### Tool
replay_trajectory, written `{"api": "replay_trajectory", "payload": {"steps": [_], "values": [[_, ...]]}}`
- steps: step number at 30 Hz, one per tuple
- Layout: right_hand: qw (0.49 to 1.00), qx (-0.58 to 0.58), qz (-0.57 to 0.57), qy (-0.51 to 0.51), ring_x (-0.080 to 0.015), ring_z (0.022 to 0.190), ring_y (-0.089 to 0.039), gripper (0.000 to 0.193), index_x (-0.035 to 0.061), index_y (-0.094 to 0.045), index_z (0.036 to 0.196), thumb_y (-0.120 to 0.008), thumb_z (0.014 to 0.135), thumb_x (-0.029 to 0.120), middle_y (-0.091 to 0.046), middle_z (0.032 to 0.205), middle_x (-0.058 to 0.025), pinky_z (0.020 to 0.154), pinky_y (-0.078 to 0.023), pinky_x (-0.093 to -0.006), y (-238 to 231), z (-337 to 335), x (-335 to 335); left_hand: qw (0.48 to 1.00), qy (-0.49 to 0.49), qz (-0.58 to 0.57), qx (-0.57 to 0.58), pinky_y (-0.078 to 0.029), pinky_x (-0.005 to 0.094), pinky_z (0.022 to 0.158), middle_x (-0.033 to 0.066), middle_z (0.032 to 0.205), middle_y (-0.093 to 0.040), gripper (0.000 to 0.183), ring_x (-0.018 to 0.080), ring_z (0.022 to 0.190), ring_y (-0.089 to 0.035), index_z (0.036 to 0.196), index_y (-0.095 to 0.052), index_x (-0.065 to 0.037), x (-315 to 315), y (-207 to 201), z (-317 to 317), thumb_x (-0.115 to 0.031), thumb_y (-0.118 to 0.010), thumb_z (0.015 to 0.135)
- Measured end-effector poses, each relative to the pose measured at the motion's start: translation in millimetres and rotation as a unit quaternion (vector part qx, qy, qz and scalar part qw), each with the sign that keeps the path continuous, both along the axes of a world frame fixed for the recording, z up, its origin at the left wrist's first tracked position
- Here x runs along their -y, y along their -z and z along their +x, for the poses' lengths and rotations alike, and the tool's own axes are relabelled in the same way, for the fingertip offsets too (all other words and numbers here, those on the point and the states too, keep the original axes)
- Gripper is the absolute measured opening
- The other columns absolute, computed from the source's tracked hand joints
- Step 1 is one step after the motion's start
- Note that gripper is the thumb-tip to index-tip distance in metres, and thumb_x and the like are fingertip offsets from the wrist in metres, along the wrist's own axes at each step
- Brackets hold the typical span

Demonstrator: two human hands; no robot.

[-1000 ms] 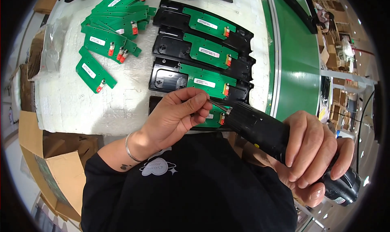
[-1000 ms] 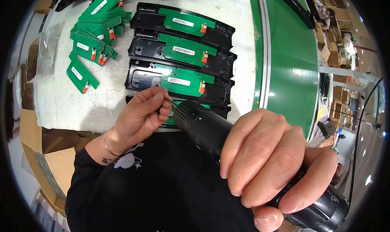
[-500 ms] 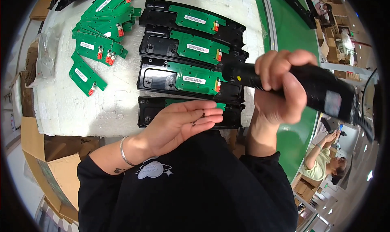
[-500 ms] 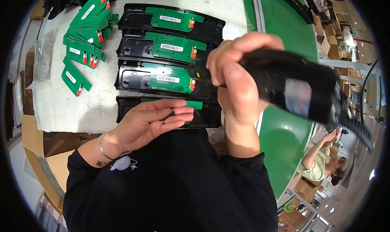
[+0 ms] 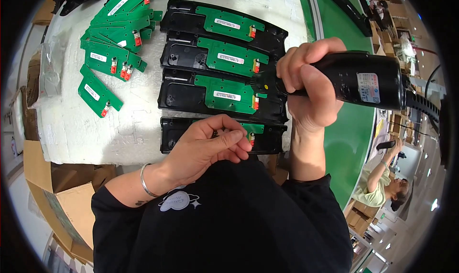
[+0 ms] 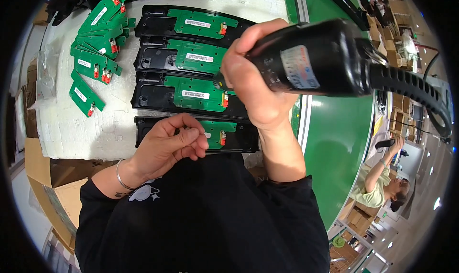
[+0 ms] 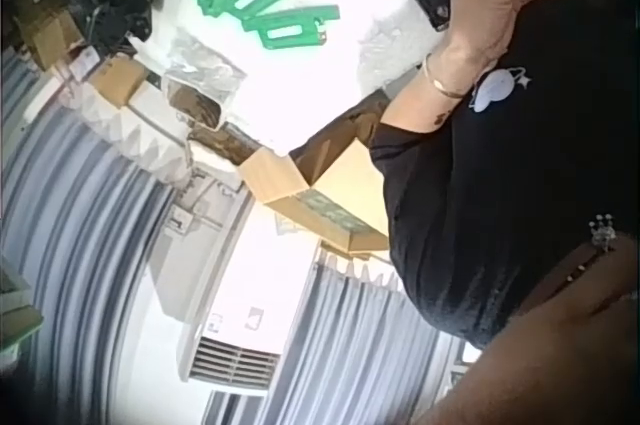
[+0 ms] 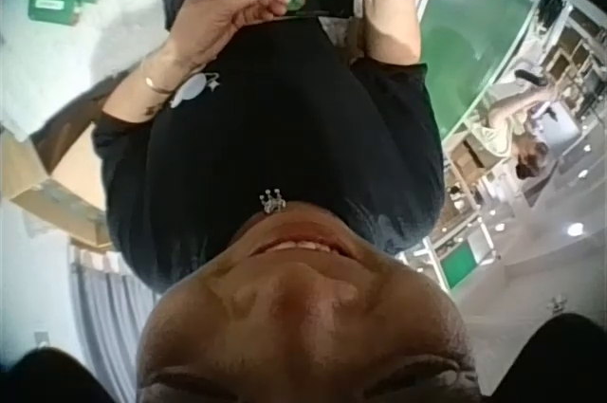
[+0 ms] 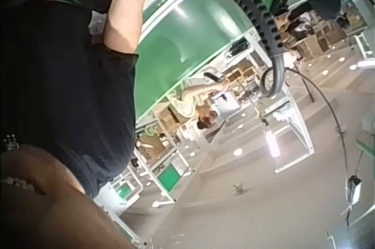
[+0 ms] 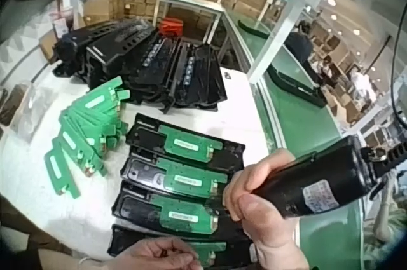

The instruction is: Assemble electronic battery packs on a manufacturing line using a power screwdriver.

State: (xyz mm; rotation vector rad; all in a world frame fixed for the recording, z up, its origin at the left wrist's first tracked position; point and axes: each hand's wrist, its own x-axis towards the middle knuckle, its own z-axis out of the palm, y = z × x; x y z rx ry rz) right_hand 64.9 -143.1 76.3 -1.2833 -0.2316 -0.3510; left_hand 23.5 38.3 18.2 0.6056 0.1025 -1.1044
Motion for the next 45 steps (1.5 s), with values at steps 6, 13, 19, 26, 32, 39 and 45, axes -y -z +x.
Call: {"api": "replay_trajectory", "payload": {"steps": [6, 13, 19, 26, 32, 39, 45], "values": [[0.997, 0.002, -0.07, 0.029, -0.0089, 0.052, -0.049, 0.017, -0.0027, -0.052, 0.079, -0.057, 0.064, -0.006, -0.052, 0.066, -0.0045, 0.049, -0.041, -0.0203, 4, 3, 0, 0.998, -0.035, 0.006, -0.043, -0.051, 0.0226, 0.073, 0.0096, 0.092, -0.062, 0.018, 0.0135, 0.082, -0.061, 0.103, -0.056, 0.0, 1, -2, 1, -0.009, -0.054, 0.088], [0.994, -0.033, -0.108, 0.002, -0.0115, 0.045, -0.036, 0.022, -0.0004, -0.045, 0.091, -0.05, 0.071, 0.005, -0.043, 0.058, -0.0051, 0.046, -0.033, -0.0276, -2, 7, 0, 0.997, -0.053, -0.023, -0.06, -0.05, 0.0217, 0.074, 0.0083, 0.093, -0.061, 0.017, 0.0128, 0.083, -0.06, 0.104, -0.056, -0.001, 3, -4, 2, -0.005, -0.052, 0.088], [0.991, -0.046, -0.122, -0.017, -0.0119, 0.045, -0.036, 0.017, 0.0008, -0.046, 0.086, -0.05, 0.07, 0.005, -0.043, 0.057, -0.0063, 0.047, -0.034, -0.0277, -6, 17, 2, 0.996, -0.055, -0.021, -0.063, -0.05, 0.0227, 0.078, 0.0083, 0.098, -0.06, 0.017, 0.0128, 0.086, -0.06, 0.104, -0.056, -0.001, 5, -4, -1, -0.004, -0.051, 0.088], [0.997, -0.021, -0.071, -0.012, -0.0114, 0.044, -0.036, 0.02, 0.0007, -0.047, 0.089, -0.05, 0.07, 0.006, -0.04, 0.056, -0.0033, 0.046, -0.032, -0.0283, -10, 4, -3, 0.993, -0.069, -0.033, -0.09, -0.05, 0.0225, 0.077, 0.0083, 0.096, -0.06, 0.017, 0.0124, 0.086, -0.06, 0.104, -0.055, -0.001, 6, 2, -1, -0.003, -0.05, 0.088], [0.974, 0.148, -0.024, -0.172, -0.0034, 0.051, -0.056, 0.028, 0.0106, -0.046, 0.09, -0.063, 0.068, 0.011, -0.057, 0.057, 0.005, 0.053, -0.046, -0.0147, -70, -48, 18, 0.99, -0.085, -0.047, -0.106, -0.05, 0.0205, 0.073, 0.0069, 0.093, -0.059, 0.016, 0.0108, 0.083, -0.059, 0.103, -0.055, -0.001, 13, 1, 0, -0.006, -0.049, 0.089], [0.969, 0.211, -0.008, -0.128, -0.0038, 0.05, -0.056, 0.028, 0.0099, -0.044, 0.089, -0.065, 0.07, 0.011, -0.057, 0.059, 0.0037, 0.052, -0.046, -0.015, -59, -57, 7, 0.984, -0.069, -0.126, -0.104, -0.05, 0.0209, 0.071, 0.0053, 0.089, -0.061, 0.018, 0.0106, 0.079, -0.059, 0.101, -0.057, -0.001, 20, 10, -2, -0.012, -0.052, 0.089], [0.973, 0.156, -0.013, -0.169, -0.0036, 0.051, -0.055, 0.027, 0.0093, -0.044, 0.09, -0.063, 0.07, 0.009, -0.056, 0.056, 0.0046, 0.052, -0.045, -0.0142, -57, -58, 14, 0.985, -0.044, -0.13, -0.106, -0.048, 0.0205, 0.069, 0.0037, 0.085, -0.06, 0.016, 0.0096, 0.075, -0.058, 0.096, -0.057, -0.003, 18, 12, -2, -0.016, -0.052, 0.09]]}}
